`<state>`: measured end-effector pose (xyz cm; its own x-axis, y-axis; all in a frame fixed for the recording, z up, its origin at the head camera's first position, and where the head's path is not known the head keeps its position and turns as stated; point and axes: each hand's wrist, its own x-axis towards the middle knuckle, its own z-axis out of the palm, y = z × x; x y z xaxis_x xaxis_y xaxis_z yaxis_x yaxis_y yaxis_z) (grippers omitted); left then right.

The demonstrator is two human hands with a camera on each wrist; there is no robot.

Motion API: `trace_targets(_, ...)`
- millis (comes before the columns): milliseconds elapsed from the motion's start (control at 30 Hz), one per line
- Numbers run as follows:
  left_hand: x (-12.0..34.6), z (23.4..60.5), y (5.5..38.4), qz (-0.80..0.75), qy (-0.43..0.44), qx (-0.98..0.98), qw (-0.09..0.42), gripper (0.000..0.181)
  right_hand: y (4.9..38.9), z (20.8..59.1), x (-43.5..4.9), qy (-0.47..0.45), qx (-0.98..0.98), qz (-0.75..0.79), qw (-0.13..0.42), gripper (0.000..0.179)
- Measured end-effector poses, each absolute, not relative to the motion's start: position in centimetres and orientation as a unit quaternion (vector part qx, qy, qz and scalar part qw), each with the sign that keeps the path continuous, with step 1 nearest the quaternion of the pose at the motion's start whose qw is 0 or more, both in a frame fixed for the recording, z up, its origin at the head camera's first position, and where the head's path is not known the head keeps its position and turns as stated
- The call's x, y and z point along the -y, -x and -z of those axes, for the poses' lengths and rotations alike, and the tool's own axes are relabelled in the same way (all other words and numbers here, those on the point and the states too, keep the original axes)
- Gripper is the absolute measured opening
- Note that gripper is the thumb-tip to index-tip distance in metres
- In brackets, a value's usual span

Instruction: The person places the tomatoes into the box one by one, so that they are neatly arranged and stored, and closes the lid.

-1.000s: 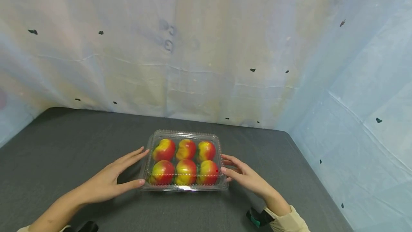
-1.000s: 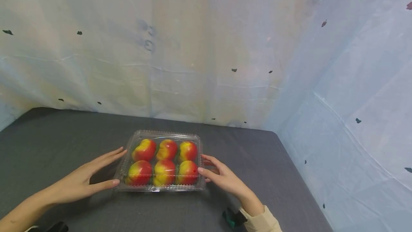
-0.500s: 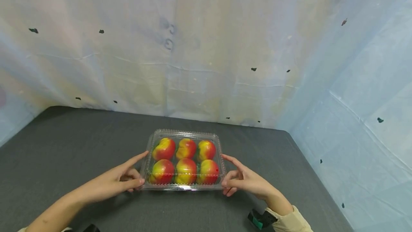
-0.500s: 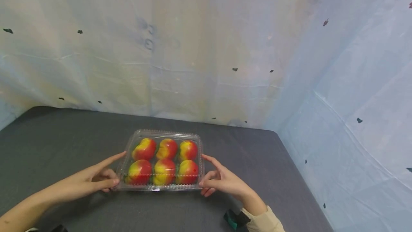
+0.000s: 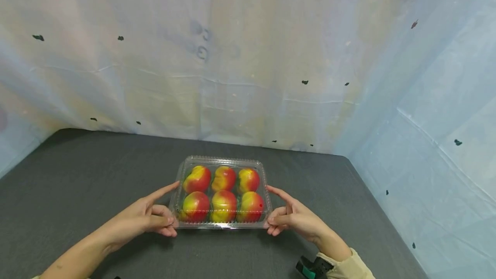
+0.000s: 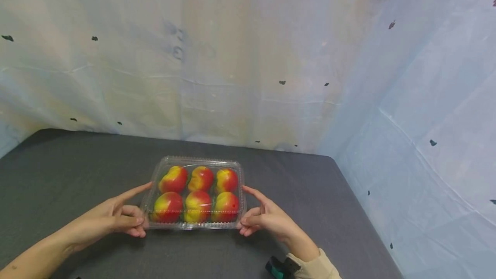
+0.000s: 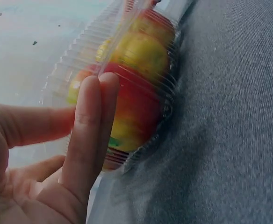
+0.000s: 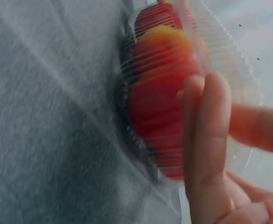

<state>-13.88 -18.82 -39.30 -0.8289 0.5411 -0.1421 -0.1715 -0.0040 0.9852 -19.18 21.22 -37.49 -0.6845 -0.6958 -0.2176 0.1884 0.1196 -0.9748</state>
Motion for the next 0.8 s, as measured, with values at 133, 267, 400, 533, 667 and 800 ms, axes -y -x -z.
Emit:
trace_targets(133, 18.7, 39.1, 13.8, -0.692, -0.141, -0.664, 0.244, 0.086, 19.1, 37.4, -21.0, 0.185, -0.666, 0.634, 0.346, 0.084)
trace_targets(267, 18.5, 39.1, 13.9, -0.691, -0.138, -0.669, 0.236, 0.086, 19.2, 37.3, -20.9, 0.181, -0.676, 0.630, 0.338, 0.084)
trace_targets(400, 18.3, 39.2, 14.1, -0.690, -0.135, -0.671, 0.236, 0.086, 19.3, 37.4, -21.2, 0.180, -0.684, 0.620, 0.338, 0.082)
trace_targets(533, 18.3, 39.5, 14.3, -0.691, -0.132, -0.671, 0.235, 0.084, 19.4, 37.8, -21.8, 0.191, -0.699, 0.606, 0.330, 0.078)
trace_targets(667, 18.4, 39.6, 14.2, -0.682, -0.132, -0.681, 0.232, 0.079, 19.5, 37.9, -22.1, 0.189, -0.730, 0.586, 0.297, 0.069)
trace_targets(800, 19.0, 39.2, 14.1, -0.654, -0.146, -0.708, 0.223, 0.074, 19.5, 37.8, -22.0, 0.168, -0.765, 0.570, 0.248, 0.061)
